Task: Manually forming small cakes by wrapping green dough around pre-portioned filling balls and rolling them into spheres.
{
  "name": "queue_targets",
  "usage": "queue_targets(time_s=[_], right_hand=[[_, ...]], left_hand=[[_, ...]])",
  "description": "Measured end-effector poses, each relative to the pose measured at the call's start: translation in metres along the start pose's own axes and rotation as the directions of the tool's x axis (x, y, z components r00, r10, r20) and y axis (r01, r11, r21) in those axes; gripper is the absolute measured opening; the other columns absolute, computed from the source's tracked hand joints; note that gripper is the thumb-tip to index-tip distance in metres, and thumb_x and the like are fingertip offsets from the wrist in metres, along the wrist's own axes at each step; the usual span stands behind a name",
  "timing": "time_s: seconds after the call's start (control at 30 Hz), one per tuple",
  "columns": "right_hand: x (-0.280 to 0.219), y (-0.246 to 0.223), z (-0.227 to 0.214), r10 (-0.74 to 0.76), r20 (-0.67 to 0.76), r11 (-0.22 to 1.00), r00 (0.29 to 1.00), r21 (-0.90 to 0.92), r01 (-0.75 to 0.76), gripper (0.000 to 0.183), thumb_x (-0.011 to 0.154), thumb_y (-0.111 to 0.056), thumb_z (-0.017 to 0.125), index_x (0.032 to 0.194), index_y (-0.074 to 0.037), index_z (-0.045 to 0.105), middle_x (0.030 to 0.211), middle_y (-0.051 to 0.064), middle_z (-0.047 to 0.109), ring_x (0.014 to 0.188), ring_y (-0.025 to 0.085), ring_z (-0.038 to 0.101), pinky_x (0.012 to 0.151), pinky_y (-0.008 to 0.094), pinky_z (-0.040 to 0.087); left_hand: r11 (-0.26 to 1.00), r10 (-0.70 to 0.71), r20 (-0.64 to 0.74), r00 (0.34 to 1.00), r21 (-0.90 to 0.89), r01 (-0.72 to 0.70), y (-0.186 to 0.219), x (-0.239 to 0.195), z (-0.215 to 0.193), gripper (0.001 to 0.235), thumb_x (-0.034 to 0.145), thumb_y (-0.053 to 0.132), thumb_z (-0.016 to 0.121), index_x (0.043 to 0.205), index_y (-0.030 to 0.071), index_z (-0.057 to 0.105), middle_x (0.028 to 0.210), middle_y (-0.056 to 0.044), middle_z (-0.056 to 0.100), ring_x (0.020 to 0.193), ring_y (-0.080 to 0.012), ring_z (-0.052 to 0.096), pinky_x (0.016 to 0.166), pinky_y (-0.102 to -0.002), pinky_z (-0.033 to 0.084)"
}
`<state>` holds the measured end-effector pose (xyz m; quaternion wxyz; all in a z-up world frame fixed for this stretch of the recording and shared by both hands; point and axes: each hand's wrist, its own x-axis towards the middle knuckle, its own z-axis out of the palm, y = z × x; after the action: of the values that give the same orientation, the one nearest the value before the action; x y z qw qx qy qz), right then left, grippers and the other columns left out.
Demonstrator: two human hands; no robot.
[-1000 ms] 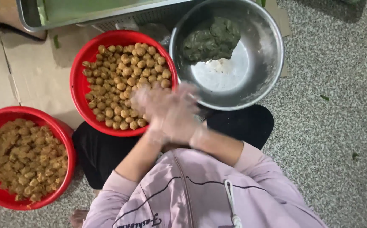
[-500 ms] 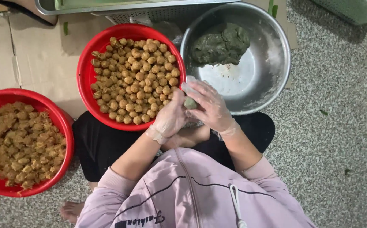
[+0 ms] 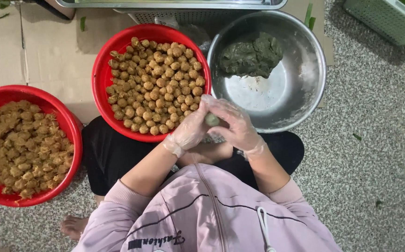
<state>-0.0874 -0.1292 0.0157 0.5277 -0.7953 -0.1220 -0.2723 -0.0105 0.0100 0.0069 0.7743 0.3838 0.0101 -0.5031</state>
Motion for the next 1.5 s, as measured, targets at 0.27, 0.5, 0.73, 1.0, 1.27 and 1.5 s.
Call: queue_targets(time_s=[0.27, 0.5, 0.73, 1.0, 1.27, 1.5], right_hand=[[-0.058, 0.065, -0.03, 0.547, -0.154, 0.836, 0.823, 0.142, -0.529, 0.083, 0.087, -0.065, 0.063, 0.144, -0.006, 0.057, 0.149, 0.01, 0.057, 0.133, 0.015, 0.054, 0.113, 0.033, 0.042], [-0.115, 0.178, -0.067, 0.902, -0.271, 0.432, 0.337, 0.603, -0.671, 0.041, 0.109, -0.041, 0.038, 0.117, -0.012, 0.066, 0.113, 0.009, 0.076, 0.081, 0.017, 0.074, 0.066, 0.023, 0.058], [-0.105, 0.212, -0.068, 0.961, -0.203, 0.277, 0.188, 0.722, -0.634, 0.046, 0.113, -0.035, 0.035, 0.113, 0.001, 0.064, 0.09, 0.014, 0.071, 0.066, 0.022, 0.069, 0.059, 0.029, 0.056], [-0.116, 0.225, -0.075, 0.95, -0.134, 0.278, 0.281, 0.773, -0.57, 0.042, 0.11, -0.034, 0.047, 0.11, 0.002, 0.068, 0.087, 0.014, 0.072, 0.067, 0.024, 0.069, 0.059, 0.031, 0.054], [-0.081, 0.193, -0.076, 0.984, -0.081, 0.167, 0.159, 0.735, -0.657, 0.023, 0.098, -0.02, 0.056, 0.099, 0.0, 0.067, 0.089, 0.015, 0.072, 0.062, 0.02, 0.063, 0.055, 0.026, 0.046], [-0.104, 0.219, -0.082, 0.932, -0.285, 0.363, 0.225, 0.748, -0.555, 0.02, 0.082, 0.011, 0.041, 0.083, 0.002, 0.059, 0.073, 0.016, 0.061, 0.058, 0.024, 0.056, 0.057, 0.033, 0.049]], left_hand=[[0.982, 0.01, -0.039, 0.999, -0.187, -0.017, 0.027, 0.025, -0.002, 0.025, 0.098, 0.009, 0.064, 0.123, 0.008, 0.064, 0.106, -0.012, 0.067, 0.098, -0.0238, 0.068, 0.084, -0.044, 0.066], [0.942, 0.279, -0.11, 0.954, -0.161, -0.294, 0.121, 0.085, -0.042, 0.067, 0.103, 0.063, 0.038, 0.123, 0.006, 0.066, 0.079, 0.002, 0.06, 0.059, -0.0077, 0.052, 0.049, -0.017, 0.044], [0.813, 0.421, -0.14, 0.896, -0.379, -0.441, 0.197, 0.219, -0.056, 0.033, 0.104, 0.02, 0.05, 0.127, -0.003, 0.054, 0.122, -0.02, 0.057, 0.099, -0.0223, 0.063, 0.083, -0.033, 0.06], [0.35, 0.831, -0.138, 0.54, 0.883, -0.314, 0.251, 0.335, -0.049, 0.044, 0.071, -0.005, 0.079, 0.11, 0.006, 0.062, 0.098, -0.006, 0.076, 0.079, -0.0157, 0.071, 0.07, -0.029, 0.062], [0.849, 0.435, -0.354, 0.828, -0.147, -0.508, 0.259, 0.369, -0.06, 0.116, 0.07, 0.052, 0.06, 0.156, -0.012, 0.017, 0.161, -0.039, 0.019, 0.145, -0.0538, 0.03, 0.112, -0.059, 0.033], [0.902, 0.427, -0.215, 0.878, 0.029, -0.432, 0.191, 0.202, -0.044, 0.083, 0.09, 0.047, 0.054, 0.149, -0.01, 0.036, 0.153, -0.032, 0.043, 0.142, -0.0496, 0.043, 0.118, -0.057, 0.037]])
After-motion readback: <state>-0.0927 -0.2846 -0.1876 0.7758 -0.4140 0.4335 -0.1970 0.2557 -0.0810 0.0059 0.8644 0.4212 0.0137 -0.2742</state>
